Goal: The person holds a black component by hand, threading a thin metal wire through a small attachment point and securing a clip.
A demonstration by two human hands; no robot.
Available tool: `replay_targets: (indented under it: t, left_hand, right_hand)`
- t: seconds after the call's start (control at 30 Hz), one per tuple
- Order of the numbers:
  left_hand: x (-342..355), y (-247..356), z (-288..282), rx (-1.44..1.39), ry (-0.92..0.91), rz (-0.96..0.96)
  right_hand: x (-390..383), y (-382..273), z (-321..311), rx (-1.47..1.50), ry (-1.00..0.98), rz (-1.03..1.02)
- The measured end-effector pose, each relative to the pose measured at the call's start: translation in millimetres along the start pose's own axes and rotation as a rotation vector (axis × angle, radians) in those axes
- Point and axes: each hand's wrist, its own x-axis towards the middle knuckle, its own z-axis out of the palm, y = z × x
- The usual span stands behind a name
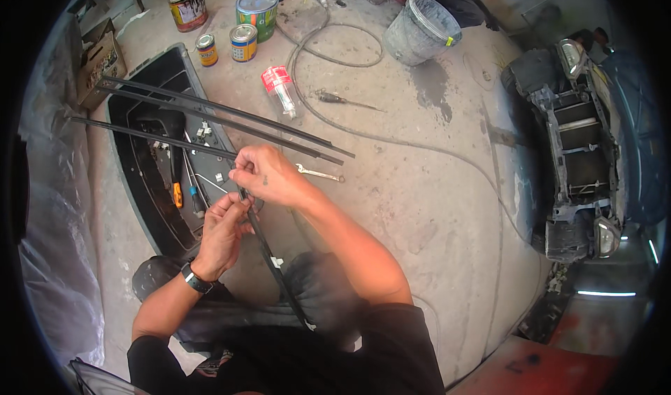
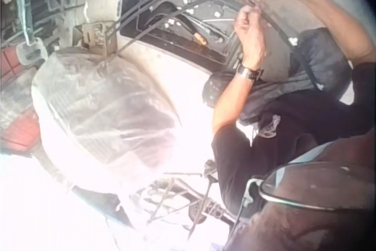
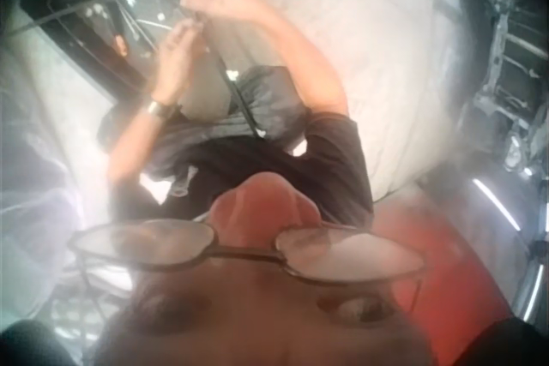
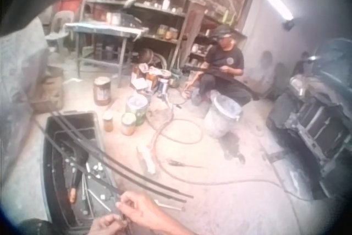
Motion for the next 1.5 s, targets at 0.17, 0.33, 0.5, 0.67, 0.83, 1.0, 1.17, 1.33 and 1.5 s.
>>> replay_targets:
  t: [0.17, 0.33, 0.5, 0.67, 0.83, 1.0, 1.17, 1.33, 1.5]
  left_hand:
    - [0.0, -0.3, -2.6, -0.011, -0.019, -0.014]
    - [-8.2, 5.0, -0.6, -0.028, -0.03, 0.006]
    - [-8.8, 3.8, -1.5, 0.021, -0.048, -0.042]
    - [-15.1, -1.6, -0.7, -0.036, -0.019, -0.085]
    - [-14.0, -1.1, 4.2, -0.051, 0.009, -0.119]
    - [-13.1, -1.6, 1.3, -0.031, 0.012, -0.11]
    - [-13.5, 5.5, 4.9, -0.016, 0.003, -0.134]
    - [-17.6, 1.4, -2.0, 0.039, 0.03, -0.124]
    - [-14.8, -1.2, -5.4, 0.04, 0.021, -0.11]
  right_hand:
    - [-6.7, -8.2, -0.2, 0.089, 0.026, -0.082]
    - [-15.5, -8.5, 4.7, 0.116, -0.005, -0.084]
    - [-29.0, -6.2, 8.8, 0.219, 0.041, -0.051]
    - [-37.4, 0.0, 17.5, 0.246, 0.068, -0.055]
    - [-37.9, 5.6, 13.6, 0.238, 0.081, -0.076]
    - [-36.2, 7.1, 15.0, 0.239, 0.072, -0.095]
    - [-37.0, 3.6, 12.3, 0.218, 0.071, -0.089]
    - [-36.0, 12.7, 14.8, 0.21, 0.025, -0.065]
    - [-34.1, 15.7, 13.9, 0.156, 0.031, -0.069]
